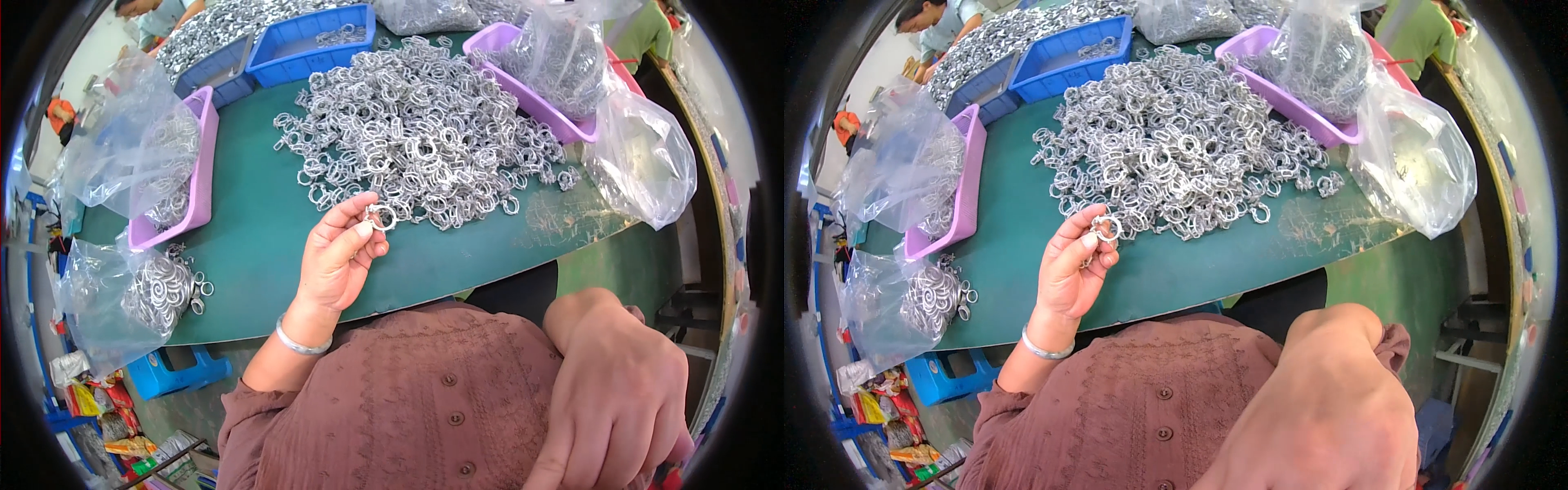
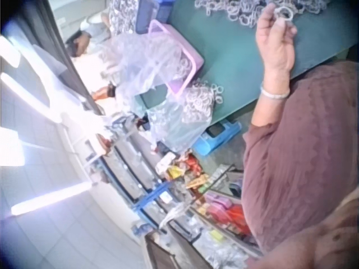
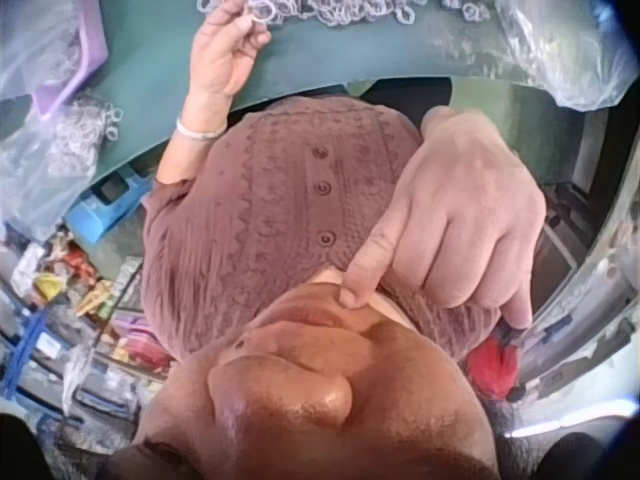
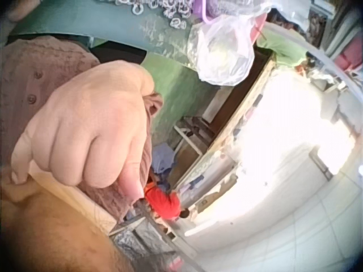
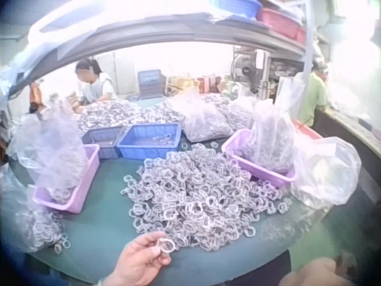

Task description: The person assembles metal clips by picking up metal rings and wire components from the table and fitting them together by hand.

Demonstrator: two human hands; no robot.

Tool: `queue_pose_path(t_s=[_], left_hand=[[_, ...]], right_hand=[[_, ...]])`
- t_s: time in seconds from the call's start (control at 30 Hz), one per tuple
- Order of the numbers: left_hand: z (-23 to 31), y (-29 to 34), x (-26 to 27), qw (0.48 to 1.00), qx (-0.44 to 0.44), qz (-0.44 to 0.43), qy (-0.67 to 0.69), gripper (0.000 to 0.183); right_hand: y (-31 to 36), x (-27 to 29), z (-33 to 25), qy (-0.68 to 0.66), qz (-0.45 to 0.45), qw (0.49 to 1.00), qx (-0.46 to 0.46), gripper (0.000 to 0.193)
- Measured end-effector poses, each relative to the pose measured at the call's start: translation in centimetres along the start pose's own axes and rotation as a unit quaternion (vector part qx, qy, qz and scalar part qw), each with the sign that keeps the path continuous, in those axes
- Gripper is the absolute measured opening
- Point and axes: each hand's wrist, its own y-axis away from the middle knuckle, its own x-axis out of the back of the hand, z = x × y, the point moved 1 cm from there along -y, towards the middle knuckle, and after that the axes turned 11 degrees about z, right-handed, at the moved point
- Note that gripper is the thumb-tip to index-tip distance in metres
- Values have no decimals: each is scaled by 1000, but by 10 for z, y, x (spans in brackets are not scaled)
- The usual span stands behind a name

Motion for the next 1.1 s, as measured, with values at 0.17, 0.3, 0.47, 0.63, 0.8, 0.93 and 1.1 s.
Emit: queue_pose_path(t_s=[0.17, 0.3, 0.47, 0.63, 0.8, 0.93, 1.1], left_hand=[[3, 1, 1, 1000, -1, 9, -1, 28], [3, -1, 2, 1000, -1, 2, 4, 29], [6, -1, 6, 1000, -20, -3, -9, 30], [7, -2, 8, 999, -34, -23, -16, 31], [10, -5, 9, 999, -31, -35, -24, 31], [10, -5, 10, 998, -31, -38, -29, 31], [12, -4, 10, 999, -24, -32, -27, 30]], right_hand=[[5, 3, -3, -75, -55, 996, -13, 42], [-7, 5, -5, 3, -35, 999, -29, 42], [-1, 3, 0, -2, -19, 1000, 13, 43], [-1, 3, -1, -20, -17, 1000, 5, 43], [5, 3, -1, -26, -22, 999, 6, 41], [0, 3, 1, -26, -27, 999, 9, 43], [5, -3, 3, -29, 22, 999, 5, 44]])
